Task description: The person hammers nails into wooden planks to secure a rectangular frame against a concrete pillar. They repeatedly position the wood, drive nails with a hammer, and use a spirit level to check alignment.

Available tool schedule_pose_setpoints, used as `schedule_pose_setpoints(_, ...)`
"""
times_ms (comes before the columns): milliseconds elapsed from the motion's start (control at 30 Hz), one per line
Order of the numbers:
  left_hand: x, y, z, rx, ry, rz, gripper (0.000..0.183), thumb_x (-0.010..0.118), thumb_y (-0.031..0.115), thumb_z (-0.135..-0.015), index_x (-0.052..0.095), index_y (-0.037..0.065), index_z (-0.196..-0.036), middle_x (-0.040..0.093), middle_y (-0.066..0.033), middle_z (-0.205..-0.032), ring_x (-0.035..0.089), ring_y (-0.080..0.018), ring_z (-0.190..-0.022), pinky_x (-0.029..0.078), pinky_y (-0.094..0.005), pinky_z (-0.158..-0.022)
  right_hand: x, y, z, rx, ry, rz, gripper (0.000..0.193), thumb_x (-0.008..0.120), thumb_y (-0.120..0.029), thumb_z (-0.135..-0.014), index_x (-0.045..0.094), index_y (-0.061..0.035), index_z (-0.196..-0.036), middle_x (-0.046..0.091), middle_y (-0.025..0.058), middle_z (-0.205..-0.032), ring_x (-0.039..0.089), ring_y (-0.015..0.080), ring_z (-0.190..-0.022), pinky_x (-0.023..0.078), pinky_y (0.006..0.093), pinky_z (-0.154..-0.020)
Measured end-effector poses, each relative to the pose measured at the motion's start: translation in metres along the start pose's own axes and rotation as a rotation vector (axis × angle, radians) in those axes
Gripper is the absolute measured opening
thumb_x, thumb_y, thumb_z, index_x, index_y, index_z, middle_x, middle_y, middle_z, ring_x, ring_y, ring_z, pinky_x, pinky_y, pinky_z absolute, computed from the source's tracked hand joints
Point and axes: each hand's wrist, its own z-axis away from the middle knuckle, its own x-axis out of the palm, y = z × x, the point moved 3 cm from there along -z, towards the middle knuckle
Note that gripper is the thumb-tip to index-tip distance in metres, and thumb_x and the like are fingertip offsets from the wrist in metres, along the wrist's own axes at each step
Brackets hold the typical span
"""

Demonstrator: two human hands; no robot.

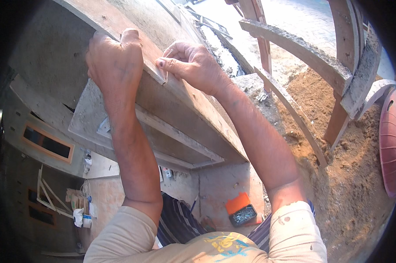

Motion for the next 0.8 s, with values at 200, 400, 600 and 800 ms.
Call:
schedule_pose_setpoints(200, 0.016, -0.016, -0.011, -0.070, -0.046, -0.054, 0.060, 0.071, 0.043, -0.087, 0.068, -0.012, -0.113, 0.069, -0.0323, -0.118, 0.065, -0.0495, -0.115, 0.048, -0.0522, -0.101, -0.067, 0.050, 0.056, 0.247, 0.156, 0.124, 0.053, 0.068, -0.054, -0.097, 0.072, -0.0025, -0.107, 0.069, 0.0057, -0.083, 0.067, 0.0119, -0.081, 0.057, 0.0290, -0.074)
schedule_pose_setpoints(400, -0.009, 0.014, 0.004, -0.002, 0.033, 0.108, 0.034, 0.066, 0.021, -0.090, 0.068, -0.004, -0.113, 0.067, -0.0303, -0.120, 0.064, -0.0413, -0.117, 0.049, -0.0458, -0.099, -0.145, 0.183, 0.300, 1.476, -0.523, 1.060, 0.035, 0.078, -0.020, -0.082, 0.076, 0.0012, -0.110, 0.075, 0.0210, -0.116, 0.074, 0.0320, -0.107, 0.057, 0.0433, -0.094)
schedule_pose_setpoints(600, 0.019, -0.017, -0.018, -0.063, -0.028, -0.115, 0.063, 0.070, 0.046, -0.086, 0.067, -0.011, -0.112, 0.068, -0.0321, -0.120, 0.063, -0.0504, -0.117, 0.046, -0.0530, -0.104, -0.147, 0.214, 0.470, 1.829, -0.337, 1.262, 0.035, 0.076, -0.017, -0.087, 0.078, -0.0173, -0.122, 0.074, 0.0076, -0.128, 0.072, 0.0288, -0.117, 0.060, 0.0459, -0.092)
schedule_pose_setpoints(800, -0.001, 0.003, -0.002, -0.066, -0.039, -0.035, 0.049, 0.065, 0.030, -0.092, 0.062, -0.010, -0.119, 0.061, -0.0251, -0.122, 0.054, -0.0459, -0.121, 0.037, -0.0607, -0.105, -0.136, 0.218, 0.464, 1.647, -0.203, 1.343, 0.035, 0.075, -0.021, -0.084, 0.078, -0.0130, -0.118, 0.075, 0.0106, -0.123, 0.073, 0.0281, -0.115, 0.060, 0.0442, -0.091)
